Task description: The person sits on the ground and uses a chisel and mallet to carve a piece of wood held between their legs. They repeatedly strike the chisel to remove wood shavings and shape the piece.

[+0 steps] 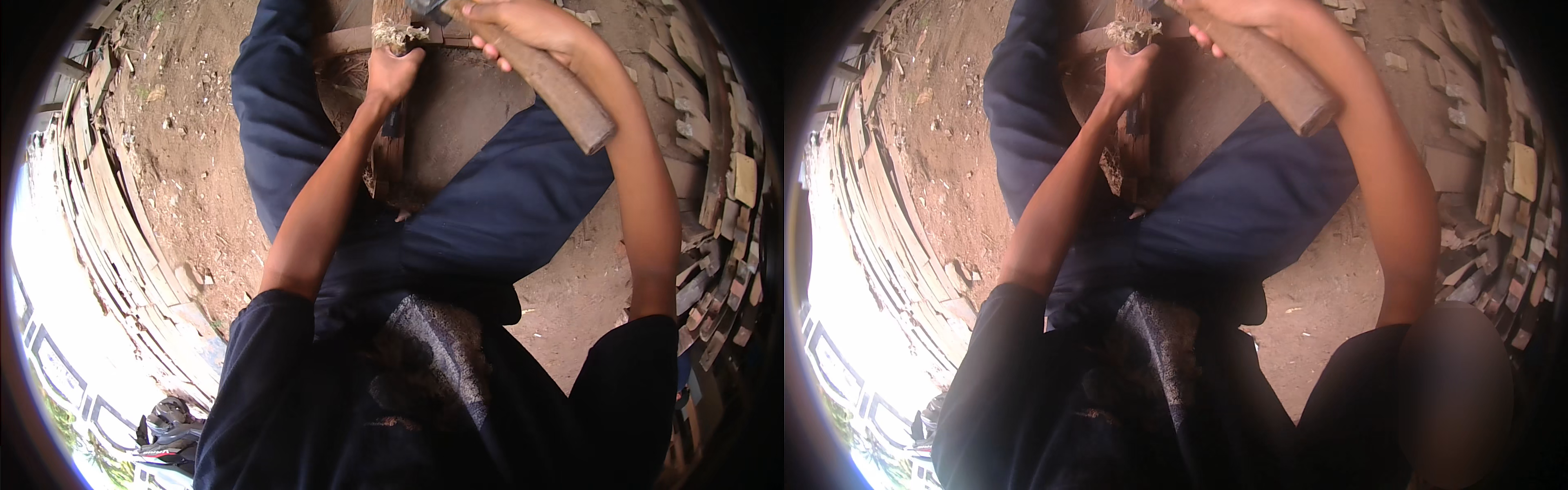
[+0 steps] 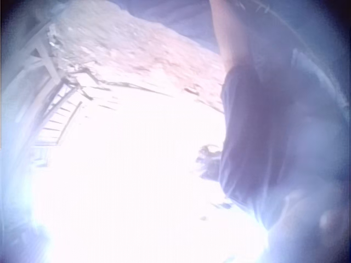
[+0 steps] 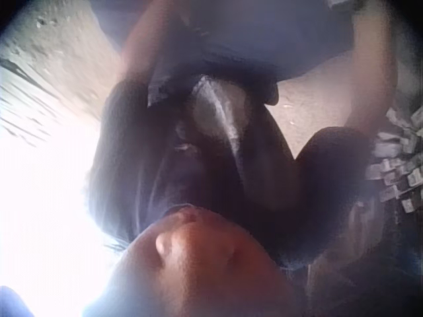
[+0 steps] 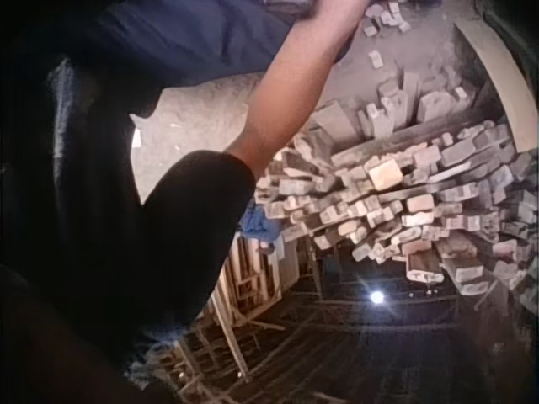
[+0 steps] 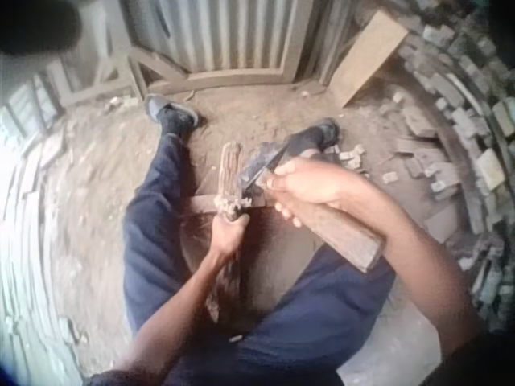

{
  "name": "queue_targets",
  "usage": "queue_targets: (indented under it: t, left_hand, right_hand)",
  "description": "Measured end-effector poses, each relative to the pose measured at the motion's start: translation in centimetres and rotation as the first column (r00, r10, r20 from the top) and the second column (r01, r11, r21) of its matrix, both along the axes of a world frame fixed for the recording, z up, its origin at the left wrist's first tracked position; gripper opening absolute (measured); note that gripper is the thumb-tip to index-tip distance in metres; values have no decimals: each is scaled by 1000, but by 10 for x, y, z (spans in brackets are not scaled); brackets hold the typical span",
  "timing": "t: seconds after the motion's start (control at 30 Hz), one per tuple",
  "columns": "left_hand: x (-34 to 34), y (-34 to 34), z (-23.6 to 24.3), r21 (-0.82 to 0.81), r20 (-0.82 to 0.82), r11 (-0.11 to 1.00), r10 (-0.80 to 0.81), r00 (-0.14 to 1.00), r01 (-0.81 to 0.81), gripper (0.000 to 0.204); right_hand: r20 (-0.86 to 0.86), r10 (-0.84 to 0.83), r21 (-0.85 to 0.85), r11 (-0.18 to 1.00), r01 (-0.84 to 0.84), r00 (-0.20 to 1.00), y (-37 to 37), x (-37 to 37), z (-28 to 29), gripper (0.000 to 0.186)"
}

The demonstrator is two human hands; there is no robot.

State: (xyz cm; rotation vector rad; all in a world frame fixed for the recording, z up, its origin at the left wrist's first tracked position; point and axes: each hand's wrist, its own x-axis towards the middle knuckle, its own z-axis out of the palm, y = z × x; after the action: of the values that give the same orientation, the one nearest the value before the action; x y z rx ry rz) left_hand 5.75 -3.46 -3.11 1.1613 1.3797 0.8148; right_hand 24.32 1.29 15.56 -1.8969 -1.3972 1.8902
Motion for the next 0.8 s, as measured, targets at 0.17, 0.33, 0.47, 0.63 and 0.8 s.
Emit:
queue_targets:
  t: [0.17,0.33,0.47,0.63,0.8]
  left_hand:
    - [7,1,11,-57,-16,997,-53,998,52,32]
    - [11,-2,4,29,10,999,22,1000,-23,32]
    - [10,4,-7,14,-2,1000,4,1000,-4,34]
    - [8,1,2,-22,-28,1000,-1,1000,0,37]
    - [14,3,-5,-36,-26,999,12,1000,-13,38]
  right_hand:
    - [-175,-257,299,906,300,950,2,-10,26,28]
    - [49,68,95,993,-72,997,-20,-17,-9,35]
    - [102,70,-28,997,-67,992,-6,-5,-7,33]
    - [-92,-215,261,937,232,972,1,0,-3,30]
    - [36,-47,149,988,42,998,-21,-19,-7,32]
